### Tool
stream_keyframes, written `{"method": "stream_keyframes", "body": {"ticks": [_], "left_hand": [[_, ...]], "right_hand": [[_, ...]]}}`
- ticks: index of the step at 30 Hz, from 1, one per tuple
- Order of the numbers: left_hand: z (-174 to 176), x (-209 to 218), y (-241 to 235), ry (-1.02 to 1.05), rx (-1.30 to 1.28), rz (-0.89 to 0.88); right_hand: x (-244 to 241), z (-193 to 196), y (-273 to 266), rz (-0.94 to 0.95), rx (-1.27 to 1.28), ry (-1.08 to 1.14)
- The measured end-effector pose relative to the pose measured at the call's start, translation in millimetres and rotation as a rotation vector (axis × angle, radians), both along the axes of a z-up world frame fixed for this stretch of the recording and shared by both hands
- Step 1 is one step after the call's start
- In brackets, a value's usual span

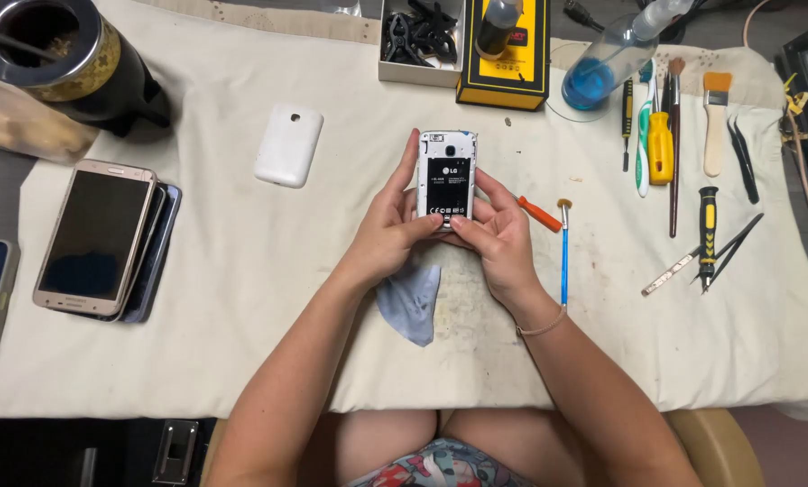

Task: The person uses a screwdriver to remove screws from the back of a white smartphone. They rotate the device to access different screw locations and place removed screws on the table.

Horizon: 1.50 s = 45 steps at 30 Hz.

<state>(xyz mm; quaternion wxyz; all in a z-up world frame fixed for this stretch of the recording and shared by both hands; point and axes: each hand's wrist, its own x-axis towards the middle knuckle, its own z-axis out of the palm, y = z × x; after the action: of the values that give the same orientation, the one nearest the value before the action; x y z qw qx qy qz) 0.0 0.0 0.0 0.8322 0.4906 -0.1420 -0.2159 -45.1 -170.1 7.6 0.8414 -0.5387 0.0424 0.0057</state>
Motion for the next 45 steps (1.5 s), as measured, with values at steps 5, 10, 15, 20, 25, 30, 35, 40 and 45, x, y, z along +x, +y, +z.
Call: {"method": "stream_keyframes", "body": {"ticks": [5, 10, 15, 20, 25, 30, 35, 40, 45], "left_hand": [[40, -7, 4, -0.115, 0.241, 0.067], [74, -10, 16, -0.235, 0.690, 0.092], [89, -16, 19, -0.433, 1.033, 0.082], [83, -16, 25, -0.573, 1.459, -0.114], [64, -13, 40, -0.499, 1.525, -0.339], [66, 15, 108, -0.286, 1.627, 0.066], [81, 8, 91, -0.650, 1.476, 0.374], [68, -1, 46, -1.060, 0.924, 0.692], [36, -3, 13, -0.982, 1.040, 0.049]], "right_hand": [[7, 3, -11, 0.089, 0.110, 0.046], [14, 2, -16, 0.172, 0.132, 0.168], [7, -4, -13, 0.151, -0.131, 0.105], [5, 3, -30, 0.119, -0.518, 0.158], [-1, 63, -20, 0.158, -0.662, 0.321], [29, 93, -79, 0.100, -1.549, 0.262], [-14, 106, -96, 0.021, -1.523, 0.444], [-53, 68, -101, 0.027, -1.434, 0.509], [-55, 57, -124, -0.212, -1.461, 0.362]]}}
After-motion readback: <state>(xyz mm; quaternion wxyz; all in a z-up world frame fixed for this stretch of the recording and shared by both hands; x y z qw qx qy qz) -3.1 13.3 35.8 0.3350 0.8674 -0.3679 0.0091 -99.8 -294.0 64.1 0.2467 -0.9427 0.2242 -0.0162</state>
